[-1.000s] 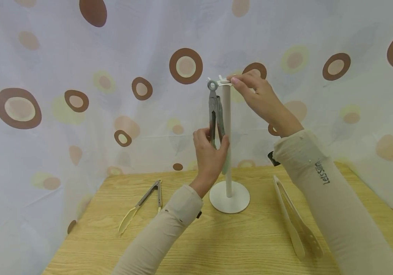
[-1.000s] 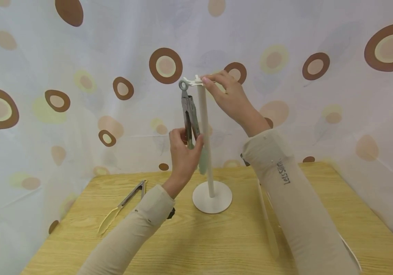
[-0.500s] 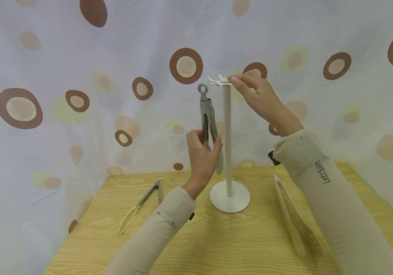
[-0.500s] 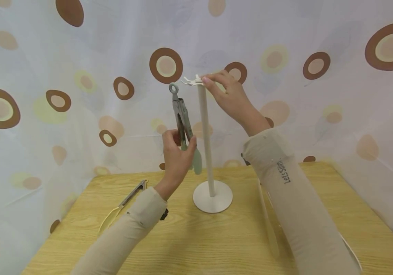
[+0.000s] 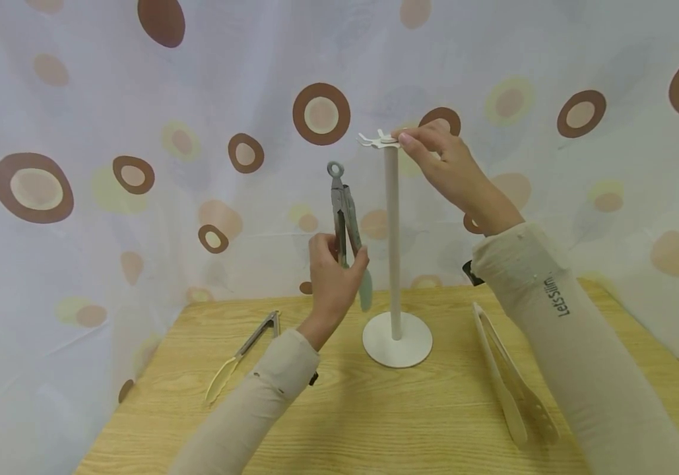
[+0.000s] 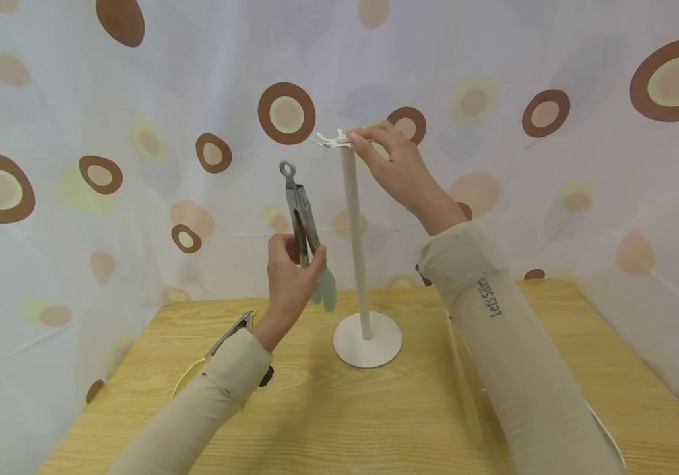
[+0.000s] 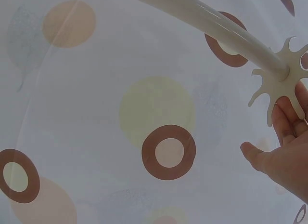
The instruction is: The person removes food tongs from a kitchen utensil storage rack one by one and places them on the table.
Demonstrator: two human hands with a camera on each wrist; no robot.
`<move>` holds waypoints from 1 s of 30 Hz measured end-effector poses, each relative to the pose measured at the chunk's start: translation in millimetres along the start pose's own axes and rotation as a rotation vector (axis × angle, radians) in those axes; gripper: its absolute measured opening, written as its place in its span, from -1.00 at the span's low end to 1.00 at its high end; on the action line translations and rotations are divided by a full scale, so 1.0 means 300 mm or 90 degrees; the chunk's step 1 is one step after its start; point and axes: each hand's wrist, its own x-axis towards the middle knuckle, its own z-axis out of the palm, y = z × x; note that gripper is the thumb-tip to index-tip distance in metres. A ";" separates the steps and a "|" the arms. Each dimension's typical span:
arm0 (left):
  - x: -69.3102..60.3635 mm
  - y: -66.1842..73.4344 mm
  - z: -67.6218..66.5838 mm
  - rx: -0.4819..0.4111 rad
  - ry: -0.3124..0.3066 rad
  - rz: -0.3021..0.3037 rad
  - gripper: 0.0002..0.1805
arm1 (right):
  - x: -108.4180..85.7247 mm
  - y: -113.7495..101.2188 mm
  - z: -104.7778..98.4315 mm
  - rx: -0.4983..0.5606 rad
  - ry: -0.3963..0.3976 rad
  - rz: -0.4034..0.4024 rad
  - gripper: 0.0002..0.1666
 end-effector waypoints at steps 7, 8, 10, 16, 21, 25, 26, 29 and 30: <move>-0.005 -0.023 -0.026 0.038 -0.016 -0.028 -0.64 | 0.003 0.004 0.003 -0.001 0.004 -0.005 -0.46; -0.006 -0.026 -0.030 0.048 -0.018 -0.035 -0.64 | 0.004 0.004 0.003 -0.001 0.005 -0.006 -0.46; -0.007 -0.030 -0.037 0.064 -0.022 -0.043 -0.63 | 0.004 0.005 0.002 -0.002 0.006 -0.007 -0.46; -0.012 -0.051 -0.053 0.083 -0.060 -0.083 -0.63 | 0.006 0.007 0.003 0.000 0.004 -0.008 -0.48; -0.018 -0.074 -0.066 0.103 -0.092 -0.108 -0.62 | 0.005 0.007 0.004 -0.001 0.005 -0.006 -0.47; -0.022 -0.091 -0.078 0.123 -0.119 -0.131 -0.61 | 0.004 0.004 0.005 -0.001 0.011 -0.009 -0.47; -0.023 -0.095 -0.081 0.127 -0.126 -0.138 -0.61 | 0.004 0.003 0.006 -0.001 0.012 -0.008 -0.47; -0.028 -0.108 -0.090 0.139 -0.149 -0.163 -0.60 | 0.004 0.001 0.006 0.004 0.011 -0.005 -0.47; -0.030 -0.113 -0.093 0.144 -0.157 -0.173 -0.59 | 0.003 0.000 0.006 0.006 0.009 -0.002 -0.47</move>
